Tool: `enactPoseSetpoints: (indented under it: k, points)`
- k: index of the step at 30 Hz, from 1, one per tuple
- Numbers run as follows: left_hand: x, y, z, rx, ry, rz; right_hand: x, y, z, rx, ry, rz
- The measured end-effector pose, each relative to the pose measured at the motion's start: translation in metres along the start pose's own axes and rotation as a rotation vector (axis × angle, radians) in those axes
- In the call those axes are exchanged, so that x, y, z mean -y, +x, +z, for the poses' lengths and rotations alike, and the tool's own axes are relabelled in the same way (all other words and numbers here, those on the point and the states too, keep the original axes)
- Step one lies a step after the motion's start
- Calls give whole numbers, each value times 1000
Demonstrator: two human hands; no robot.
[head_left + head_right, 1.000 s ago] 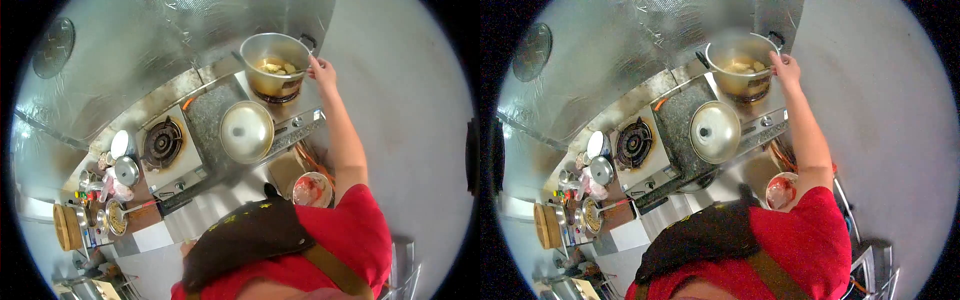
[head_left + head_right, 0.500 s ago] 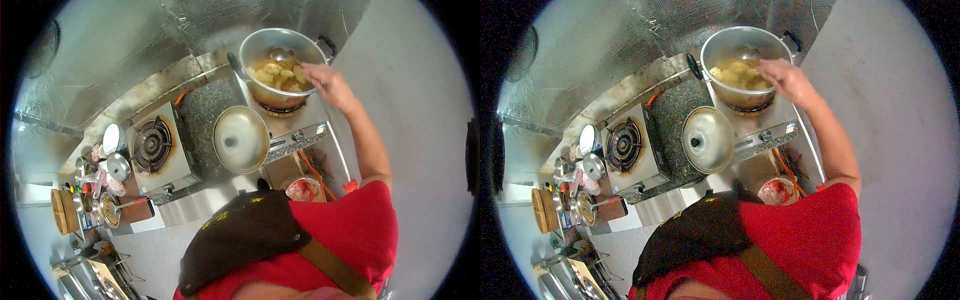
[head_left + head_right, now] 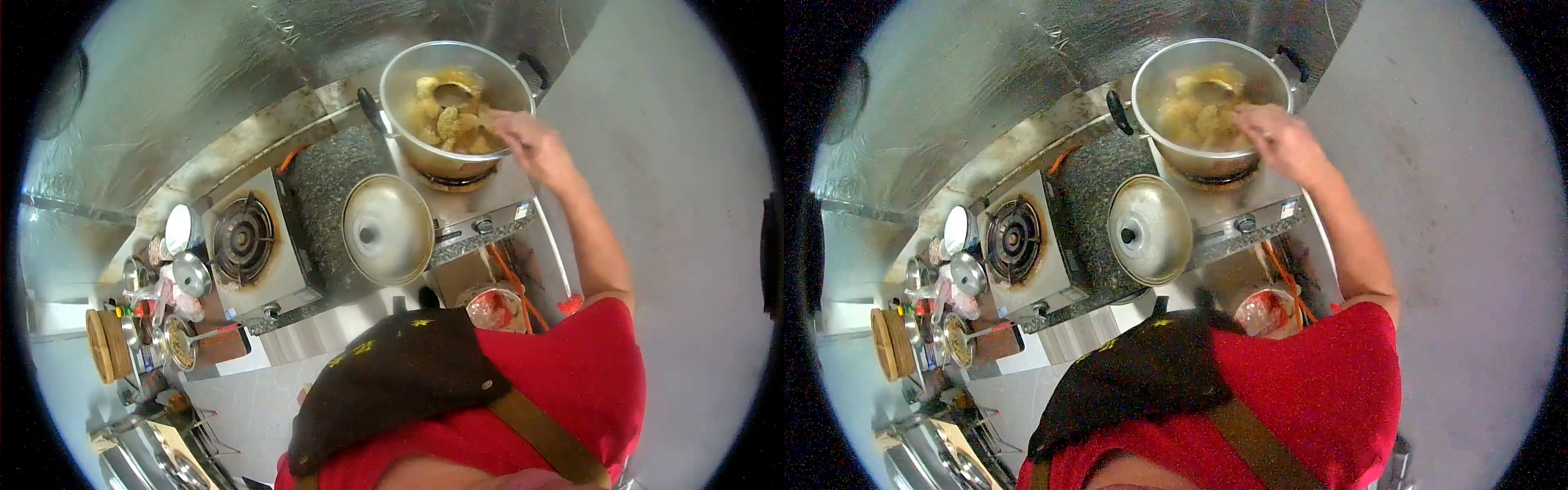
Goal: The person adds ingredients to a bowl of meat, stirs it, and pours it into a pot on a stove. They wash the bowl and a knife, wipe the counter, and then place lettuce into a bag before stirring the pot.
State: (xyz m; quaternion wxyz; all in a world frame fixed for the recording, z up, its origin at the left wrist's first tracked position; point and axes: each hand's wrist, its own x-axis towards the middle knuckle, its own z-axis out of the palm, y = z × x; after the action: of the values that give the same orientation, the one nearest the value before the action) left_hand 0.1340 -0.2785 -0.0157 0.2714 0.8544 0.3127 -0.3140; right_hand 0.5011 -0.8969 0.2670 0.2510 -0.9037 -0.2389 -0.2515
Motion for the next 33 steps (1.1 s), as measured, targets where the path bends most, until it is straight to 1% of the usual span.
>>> enactPoseSetpoints:
  k: [1, 4, 5, 8, 11, 14, 15, 18, 19, 22, 23, 26, 27, 29, 30, 32, 33]
  points:
    - [0, -4, 1, -4, -6, -3, -9, 0, -7, -35, 69, 63]
    - [1, -13, 3, -11, -19, -18, -12, -9, -20, -11, 211, 256]
    - [-2, -13, 4, -7, -24, -20, -14, -16, -20, 32, 240, 337]
    - [-1, -18, 8, -8, -25, -34, 1, -16, -25, 76, 451, 476]
    - [-1, -22, 10, -4, -21, -38, -4, -10, -5, -35, 354, 207]
    - [0, -24, 11, -4, -19, -34, -7, 0, 0, 81, 29, -20]
    - [1, -25, 11, -10, -22, -32, -8, -1, -3, 79, 65, -5]
    - [5, -32, 9, -21, -34, -26, 11, -6, -24, -50, 215, 149]
    - [5, -35, 9, -24, -36, -23, 10, -10, -27, -84, 238, 117]
    - [-2, -42, 8, -35, -52, -7, 20, -16, -29, 94, 30, 18]
    - [-8, -41, 6, -39, -53, 6, 23, -19, -29, 116, 46, 36]
    - [-47, -32, -7, -76, -56, 106, 25, -32, -30, -112, 220, 223]
    - [-78, -34, -19, -121, 21, 156, 25, -35, -31, -118, 193, 206]
    - [-130, -33, -38, -137, -20, 224, 25, -37, -29, -126, 150, 166]
    - [-154, -30, -46, -110, -136, 243, 24, -41, -29, -169, 189, 242]
    - [-190, -18, -55, -85, -231, 332, 17, -52, -29, -250, 273, 393]
    - [-207, -9, -60, -67, -212, 431, 15, -53, -30, -265, 301, 387]
